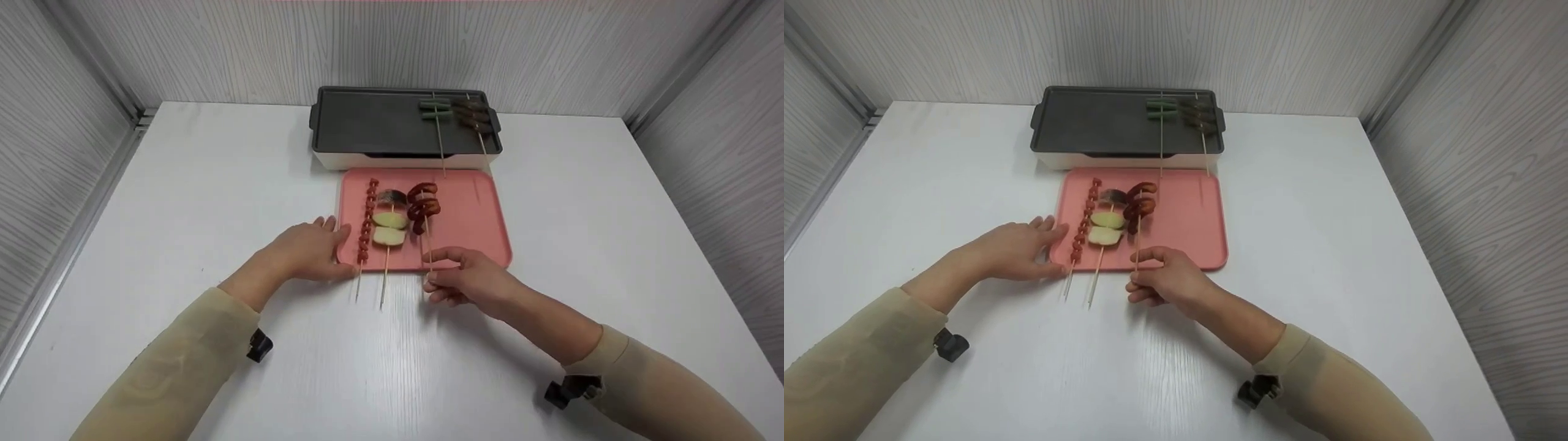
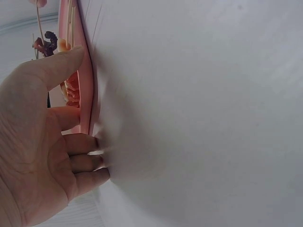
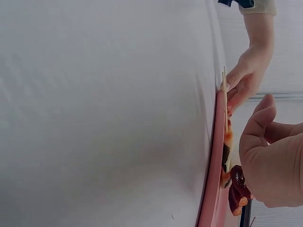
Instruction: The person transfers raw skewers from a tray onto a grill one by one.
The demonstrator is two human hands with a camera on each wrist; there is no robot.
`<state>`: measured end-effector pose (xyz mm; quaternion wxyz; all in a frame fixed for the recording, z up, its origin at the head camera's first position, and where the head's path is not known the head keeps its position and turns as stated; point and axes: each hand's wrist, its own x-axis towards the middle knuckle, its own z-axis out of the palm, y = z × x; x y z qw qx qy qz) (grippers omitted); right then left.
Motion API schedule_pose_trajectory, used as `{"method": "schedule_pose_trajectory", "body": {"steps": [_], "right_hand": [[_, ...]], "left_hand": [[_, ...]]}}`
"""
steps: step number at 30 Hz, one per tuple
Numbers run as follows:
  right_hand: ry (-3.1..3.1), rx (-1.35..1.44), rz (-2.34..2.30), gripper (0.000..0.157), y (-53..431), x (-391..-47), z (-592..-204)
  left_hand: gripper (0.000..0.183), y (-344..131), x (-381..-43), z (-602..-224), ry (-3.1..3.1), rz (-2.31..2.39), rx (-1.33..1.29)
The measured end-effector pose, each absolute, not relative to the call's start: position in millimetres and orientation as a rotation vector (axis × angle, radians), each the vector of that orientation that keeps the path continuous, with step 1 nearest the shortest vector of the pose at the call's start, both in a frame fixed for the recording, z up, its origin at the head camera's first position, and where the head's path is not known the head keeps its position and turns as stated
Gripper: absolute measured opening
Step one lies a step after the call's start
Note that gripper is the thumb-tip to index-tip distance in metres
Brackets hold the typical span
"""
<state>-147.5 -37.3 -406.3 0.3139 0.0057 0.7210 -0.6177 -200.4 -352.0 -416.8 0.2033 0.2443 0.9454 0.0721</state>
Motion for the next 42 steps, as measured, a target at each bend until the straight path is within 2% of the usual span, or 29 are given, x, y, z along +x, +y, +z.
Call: {"method": "schedule_pose_trajectory", "body": {"steps": [12,20,30,42], "right_hand": [[1.907,-0.077,-1.599,0.043,-42,-138,-386],[1.936,-0.119,-1.631,0.042,-45,-147,-365],[2.002,-0.109,-1.656,0.038,-54,-186,-348],[1.950,-0.035,-1.775,0.036,-74,-241,-348]], "left_hand": [[0.095,-352,-200,-415,2.633,0.197,0.665],[0.096,-353,-201,-416,2.644,0.205,0.676],[0.097,-353,-200,-416,2.633,0.208,0.677],[0.097,-353,-198,-414,2.624,0.191,0.661]]}}
